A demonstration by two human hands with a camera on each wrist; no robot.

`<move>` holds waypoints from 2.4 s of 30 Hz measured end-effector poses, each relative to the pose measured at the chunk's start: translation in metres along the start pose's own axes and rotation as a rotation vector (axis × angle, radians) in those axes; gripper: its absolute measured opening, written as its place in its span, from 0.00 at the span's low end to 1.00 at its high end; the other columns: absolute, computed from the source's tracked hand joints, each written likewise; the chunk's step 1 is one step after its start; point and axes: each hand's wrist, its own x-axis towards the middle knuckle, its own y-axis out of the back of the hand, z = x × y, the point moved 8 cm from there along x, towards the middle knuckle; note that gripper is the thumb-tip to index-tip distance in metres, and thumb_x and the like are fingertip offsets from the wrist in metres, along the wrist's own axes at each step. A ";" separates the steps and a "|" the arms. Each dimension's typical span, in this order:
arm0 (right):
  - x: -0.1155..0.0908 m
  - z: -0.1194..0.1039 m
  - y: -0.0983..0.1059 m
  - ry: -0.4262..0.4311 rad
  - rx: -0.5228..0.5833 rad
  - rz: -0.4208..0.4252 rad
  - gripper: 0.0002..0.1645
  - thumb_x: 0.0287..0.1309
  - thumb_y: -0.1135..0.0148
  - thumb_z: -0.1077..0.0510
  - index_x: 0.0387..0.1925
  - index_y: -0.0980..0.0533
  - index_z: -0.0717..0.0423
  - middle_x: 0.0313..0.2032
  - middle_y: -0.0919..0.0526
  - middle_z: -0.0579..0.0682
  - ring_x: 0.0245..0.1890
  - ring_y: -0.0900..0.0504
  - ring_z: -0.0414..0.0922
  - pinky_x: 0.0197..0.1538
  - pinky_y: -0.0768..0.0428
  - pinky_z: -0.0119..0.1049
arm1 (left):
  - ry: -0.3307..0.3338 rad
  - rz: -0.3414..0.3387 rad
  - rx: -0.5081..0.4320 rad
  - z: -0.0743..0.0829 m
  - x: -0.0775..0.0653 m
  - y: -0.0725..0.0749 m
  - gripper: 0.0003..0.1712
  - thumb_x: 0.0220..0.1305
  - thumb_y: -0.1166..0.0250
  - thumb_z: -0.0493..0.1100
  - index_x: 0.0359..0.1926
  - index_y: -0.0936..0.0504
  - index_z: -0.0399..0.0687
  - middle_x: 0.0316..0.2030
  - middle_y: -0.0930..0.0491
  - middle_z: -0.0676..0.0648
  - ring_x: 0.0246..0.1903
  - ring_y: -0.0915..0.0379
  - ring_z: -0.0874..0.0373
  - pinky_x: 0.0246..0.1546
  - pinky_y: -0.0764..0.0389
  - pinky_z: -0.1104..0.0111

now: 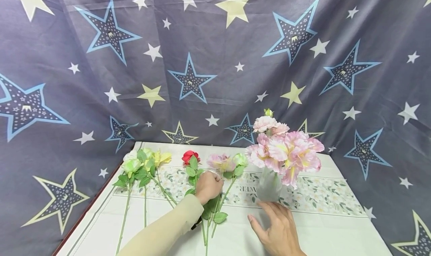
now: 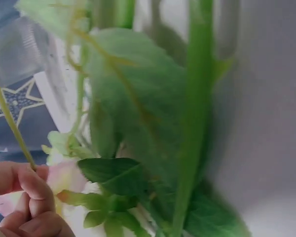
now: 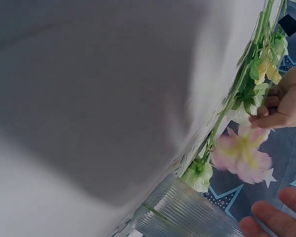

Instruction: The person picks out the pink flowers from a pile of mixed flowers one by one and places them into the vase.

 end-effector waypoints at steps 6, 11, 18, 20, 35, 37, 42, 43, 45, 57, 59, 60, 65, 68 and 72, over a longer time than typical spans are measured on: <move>0.000 -0.003 0.001 0.024 0.015 0.019 0.24 0.41 0.25 0.45 0.44 0.18 0.43 0.41 0.15 0.45 0.43 0.19 0.49 0.50 0.31 0.47 | -0.050 0.055 -0.130 0.013 -0.003 0.019 0.16 0.59 0.34 0.51 0.14 0.20 0.64 0.14 0.26 0.64 0.16 0.32 0.65 0.21 0.30 0.68; 0.002 -0.006 0.003 0.049 0.022 0.050 0.24 0.40 0.24 0.46 0.44 0.18 0.42 0.41 0.16 0.44 0.44 0.19 0.49 0.49 0.31 0.46 | -0.083 0.096 -0.220 0.023 -0.005 0.032 0.12 0.59 0.34 0.53 0.19 0.17 0.67 0.17 0.23 0.66 0.18 0.29 0.67 0.23 0.28 0.69; 0.005 -0.010 0.005 0.080 0.041 0.088 0.22 0.40 0.25 0.46 0.41 0.18 0.43 0.40 0.16 0.43 0.42 0.19 0.49 0.47 0.31 0.47 | -0.148 0.129 -0.323 0.035 -0.010 0.049 0.09 0.60 0.34 0.53 0.24 0.14 0.62 0.17 0.24 0.64 0.17 0.31 0.68 0.22 0.30 0.71; 0.007 -0.011 0.005 0.082 0.046 0.090 0.22 0.39 0.24 0.47 0.41 0.18 0.44 0.40 0.16 0.43 0.42 0.19 0.49 0.46 0.30 0.47 | -0.177 0.134 -0.349 0.038 -0.011 0.053 0.07 0.60 0.33 0.51 0.27 0.13 0.60 0.18 0.23 0.63 0.17 0.31 0.68 0.22 0.30 0.72; 0.025 -0.024 0.009 0.145 0.079 0.117 0.23 0.41 0.25 0.47 0.40 0.17 0.51 0.39 0.15 0.45 0.40 0.19 0.47 0.46 0.30 0.43 | -0.415 0.110 -0.525 0.065 -0.036 0.080 0.05 0.61 0.33 0.46 0.28 0.13 0.57 0.17 0.25 0.60 0.17 0.35 0.66 0.19 0.32 0.74; 0.029 -0.026 0.010 0.157 0.090 0.127 0.22 0.41 0.25 0.48 0.40 0.17 0.51 0.39 0.15 0.45 0.40 0.19 0.47 0.47 0.30 0.43 | -0.435 0.090 -0.542 0.068 -0.038 0.081 0.05 0.61 0.33 0.47 0.30 0.13 0.58 0.18 0.23 0.59 0.17 0.36 0.65 0.20 0.32 0.74; 0.036 -0.030 0.011 0.159 0.115 0.143 0.21 0.42 0.26 0.49 0.41 0.17 0.52 0.39 0.14 0.46 0.39 0.18 0.48 0.48 0.30 0.44 | -0.463 0.072 -0.559 0.073 -0.044 0.084 0.06 0.61 0.33 0.48 0.34 0.12 0.56 0.28 0.18 0.61 0.22 0.32 0.65 0.24 0.28 0.71; 0.037 -0.030 0.011 0.157 0.115 0.144 0.21 0.42 0.26 0.49 0.41 0.17 0.52 0.38 0.14 0.46 0.38 0.18 0.48 0.48 0.30 0.44 | -0.468 0.072 -0.561 0.073 -0.045 0.085 0.06 0.61 0.33 0.48 0.34 0.12 0.56 0.29 0.17 0.61 0.23 0.31 0.65 0.25 0.27 0.70; 0.040 -0.033 0.011 0.155 0.115 0.147 0.21 0.43 0.26 0.50 0.41 0.17 0.52 0.38 0.14 0.47 0.38 0.18 0.48 0.48 0.30 0.45 | -0.484 0.068 -0.575 0.075 -0.048 0.086 0.06 0.61 0.33 0.48 0.34 0.11 0.56 0.30 0.17 0.60 0.27 0.29 0.67 0.28 0.26 0.69; 0.061 -0.048 0.013 0.169 0.177 0.201 0.15 0.43 0.26 0.57 0.37 0.16 0.55 0.32 0.14 0.46 0.30 0.18 0.44 0.41 0.30 0.37 | -0.566 0.023 -0.654 0.089 -0.063 0.090 0.05 0.62 0.33 0.46 0.35 0.12 0.55 0.32 0.15 0.60 0.30 0.22 0.65 0.36 0.23 0.68; 0.063 -0.050 0.013 0.176 0.193 0.211 0.14 0.43 0.26 0.58 0.36 0.16 0.54 0.31 0.14 0.45 0.29 0.18 0.43 0.40 0.30 0.36 | -0.583 0.029 -0.636 0.091 -0.064 0.091 0.05 0.62 0.34 0.46 0.35 0.11 0.55 0.31 0.15 0.61 0.30 0.22 0.68 0.36 0.24 0.70; 0.064 -0.051 0.014 0.179 0.201 0.216 0.13 0.43 0.27 0.58 0.36 0.16 0.53 0.31 0.14 0.45 0.29 0.19 0.43 0.40 0.30 0.36 | -0.589 0.028 -0.636 0.091 -0.064 0.091 0.06 0.62 0.34 0.47 0.35 0.11 0.56 0.31 0.15 0.62 0.28 0.23 0.68 0.34 0.24 0.71; 0.069 -0.059 0.013 0.189 0.244 0.221 0.12 0.42 0.27 0.61 0.34 0.16 0.53 0.31 0.14 0.45 0.29 0.18 0.42 0.38 0.31 0.33 | -0.641 0.037 -0.654 0.095 -0.067 0.092 0.07 0.63 0.35 0.47 0.35 0.11 0.53 0.30 0.15 0.59 0.21 0.27 0.67 0.28 0.24 0.72; 0.071 -0.063 0.013 0.200 0.262 0.233 0.11 0.42 0.27 0.62 0.33 0.16 0.54 0.30 0.14 0.45 0.28 0.18 0.42 0.37 0.31 0.32 | -0.684 0.049 -0.652 0.099 -0.070 0.093 0.08 0.64 0.35 0.47 0.35 0.12 0.52 0.29 0.15 0.57 0.23 0.25 0.68 0.29 0.24 0.73; 0.071 -0.067 0.015 0.212 0.271 0.271 0.09 0.42 0.28 0.64 0.30 0.16 0.54 0.26 0.15 0.43 0.23 0.21 0.40 0.34 0.32 0.31 | -0.740 0.075 -0.633 0.104 -0.073 0.095 0.07 0.64 0.35 0.45 0.33 0.12 0.51 0.28 0.15 0.57 0.28 0.23 0.71 0.34 0.23 0.74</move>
